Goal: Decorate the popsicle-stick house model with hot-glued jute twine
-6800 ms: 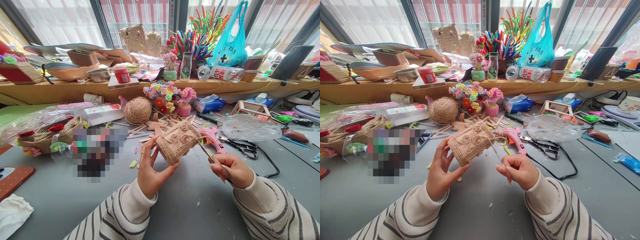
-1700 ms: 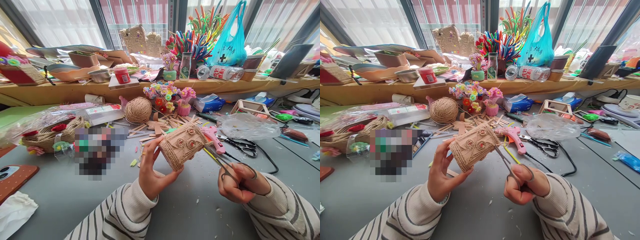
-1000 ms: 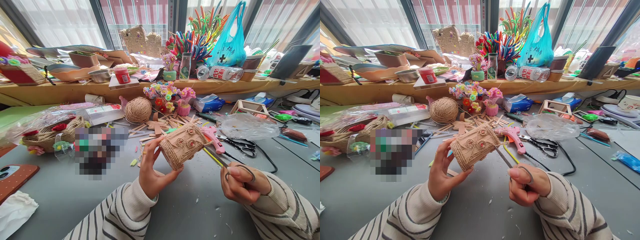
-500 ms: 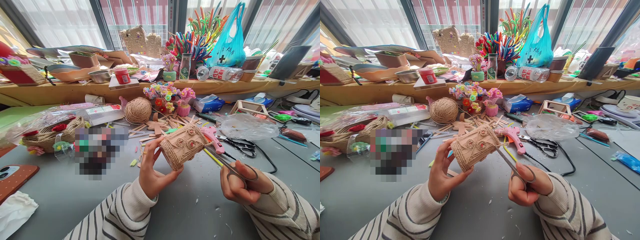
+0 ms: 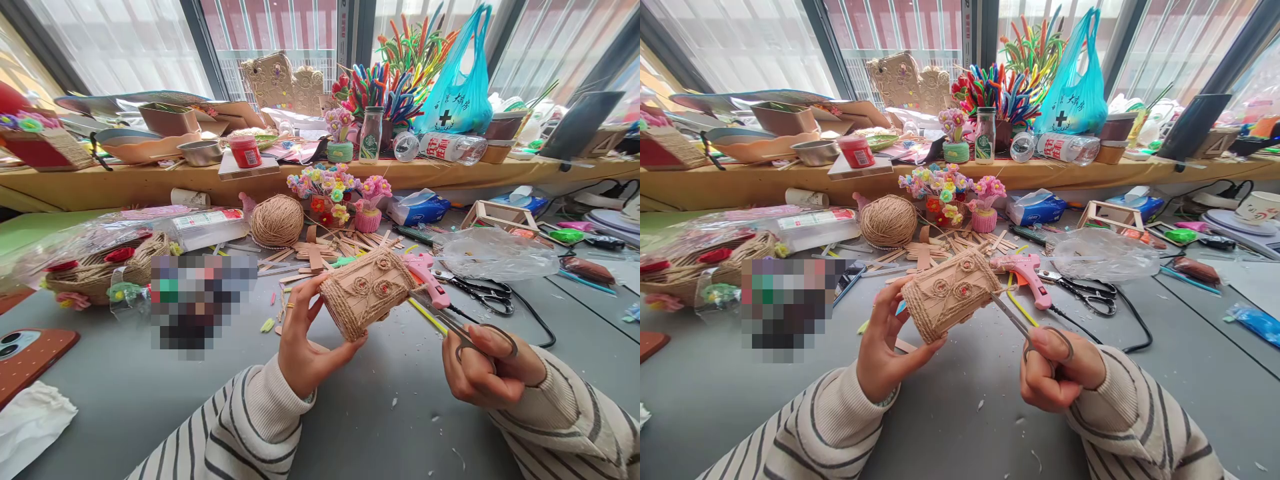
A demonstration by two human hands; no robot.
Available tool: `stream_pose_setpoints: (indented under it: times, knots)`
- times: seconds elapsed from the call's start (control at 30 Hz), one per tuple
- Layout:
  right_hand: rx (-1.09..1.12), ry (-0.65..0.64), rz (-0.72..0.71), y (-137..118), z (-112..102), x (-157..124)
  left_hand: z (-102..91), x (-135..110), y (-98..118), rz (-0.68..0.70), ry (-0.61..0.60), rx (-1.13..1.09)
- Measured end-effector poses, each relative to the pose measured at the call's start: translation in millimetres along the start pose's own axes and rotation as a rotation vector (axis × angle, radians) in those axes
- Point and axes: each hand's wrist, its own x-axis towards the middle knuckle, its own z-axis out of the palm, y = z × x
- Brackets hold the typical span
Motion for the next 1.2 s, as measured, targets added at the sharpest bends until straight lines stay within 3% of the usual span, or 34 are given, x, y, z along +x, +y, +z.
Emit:
stream_pose_setpoints:
  times: [0.1,0.53,0.67,0.77,0.87,0.97,1.1,1.2]
  knots:
    - [0.001,-0.019,-0.028,2,-1,1,0.3,0,-1,-0.008,0.005,-0.003]
    - [-0.083,0.028,0.108,-5,4,0,-0.7,1,2,-0.022,-0.003,-0.015]
    - [-0.031,0.034,0.024,-1,3,1,-0.8,1,2,-0.047,0.002,-0.028]
    - [-0.115,-0.011,-0.024,-1,0,1,-1.0,0,0,-0.109,0.025,-0.039]
    - [-0.3,0.013,0.043,-3,-4,2,-1.1,1,-2,-0.204,0.08,-0.086]
    - [-0.519,0.112,0.212,-2,-6,6,-1.1,5,-3,-0.297,0.147,-0.155]
    - [-1.34,0.387,0.558,10,-9,11,-1.5,10,-1,-0.379,0.21,-0.219]
    - [-1.801,0.558,0.513,21,-14,9,-2.0,12,1,-0.407,0.24,-0.249]
